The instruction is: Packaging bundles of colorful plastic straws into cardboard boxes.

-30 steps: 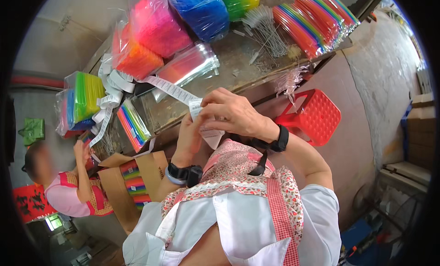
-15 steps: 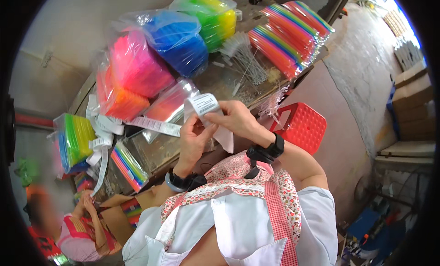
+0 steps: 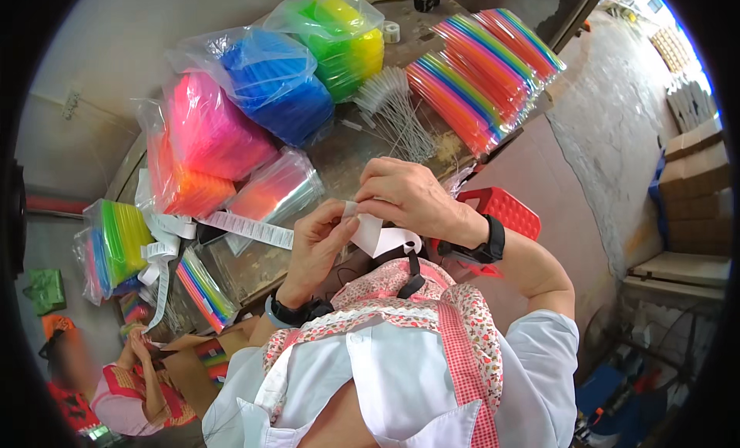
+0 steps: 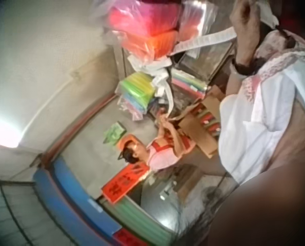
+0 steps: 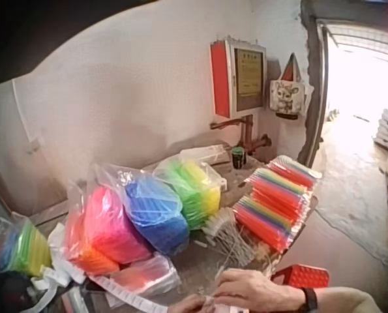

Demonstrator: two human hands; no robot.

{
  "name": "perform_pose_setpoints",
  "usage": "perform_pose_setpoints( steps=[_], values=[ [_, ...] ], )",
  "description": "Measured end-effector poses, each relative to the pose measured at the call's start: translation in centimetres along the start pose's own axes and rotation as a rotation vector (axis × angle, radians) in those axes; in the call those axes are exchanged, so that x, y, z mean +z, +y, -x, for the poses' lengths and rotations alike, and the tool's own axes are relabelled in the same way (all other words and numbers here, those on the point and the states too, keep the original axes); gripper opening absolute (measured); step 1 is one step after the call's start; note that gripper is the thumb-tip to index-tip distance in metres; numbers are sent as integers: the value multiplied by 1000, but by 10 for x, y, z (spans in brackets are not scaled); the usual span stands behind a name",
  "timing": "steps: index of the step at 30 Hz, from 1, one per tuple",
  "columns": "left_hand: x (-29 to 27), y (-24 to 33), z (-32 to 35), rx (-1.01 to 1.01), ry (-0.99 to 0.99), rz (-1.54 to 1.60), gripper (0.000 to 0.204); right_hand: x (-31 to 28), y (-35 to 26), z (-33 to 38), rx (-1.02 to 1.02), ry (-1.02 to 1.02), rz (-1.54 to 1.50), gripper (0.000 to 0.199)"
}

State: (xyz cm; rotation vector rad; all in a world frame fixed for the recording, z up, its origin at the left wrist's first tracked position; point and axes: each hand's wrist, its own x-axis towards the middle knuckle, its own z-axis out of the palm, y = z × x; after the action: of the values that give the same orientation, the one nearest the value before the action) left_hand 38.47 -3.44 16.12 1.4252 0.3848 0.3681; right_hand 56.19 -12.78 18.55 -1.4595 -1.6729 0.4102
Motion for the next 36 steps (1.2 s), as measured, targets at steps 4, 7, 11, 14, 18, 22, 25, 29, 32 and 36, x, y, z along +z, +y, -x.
perform_pose_setpoints(
  steps=[4, 7, 11, 14, 18, 22, 25, 29, 32, 36],
  values=[
    [10, -1, -12, -72, 39, 9, 20, -8, 28, -7, 246, -125, -300, 18],
    [20, -4, -15, -182, 124, 192, 26, -13, 40, -6, 187, -144, -214, 18],
    [23, -13, -18, -255, 131, 267, 30, -14, 57, -6, 83, -180, -137, 18],
    [24, -12, -23, -249, 127, 267, 30, -14, 66, -7, 39, -183, -133, 18],
    [21, -17, -28, -282, 97, 244, 33, -16, 75, -6, 116, -190, -243, 16],
    [21, -26, -31, -320, 62, 302, 35, -32, 98, 1, 488, -201, -419, 15],
    [15, -36, -29, -337, 57, 342, 36, -62, 150, 7, 764, 34, -214, 17],
    [9, -45, -25, -360, 99, 370, 36, -108, 227, 11, 474, 376, 847, 31],
    [9, -47, -26, -381, 173, 391, 38, -109, 293, 31, 259, 440, 1148, 38],
    [7, -52, -20, -380, 277, 422, 43, -87, 309, 36, 384, 33, 1157, 33]
  ],
)
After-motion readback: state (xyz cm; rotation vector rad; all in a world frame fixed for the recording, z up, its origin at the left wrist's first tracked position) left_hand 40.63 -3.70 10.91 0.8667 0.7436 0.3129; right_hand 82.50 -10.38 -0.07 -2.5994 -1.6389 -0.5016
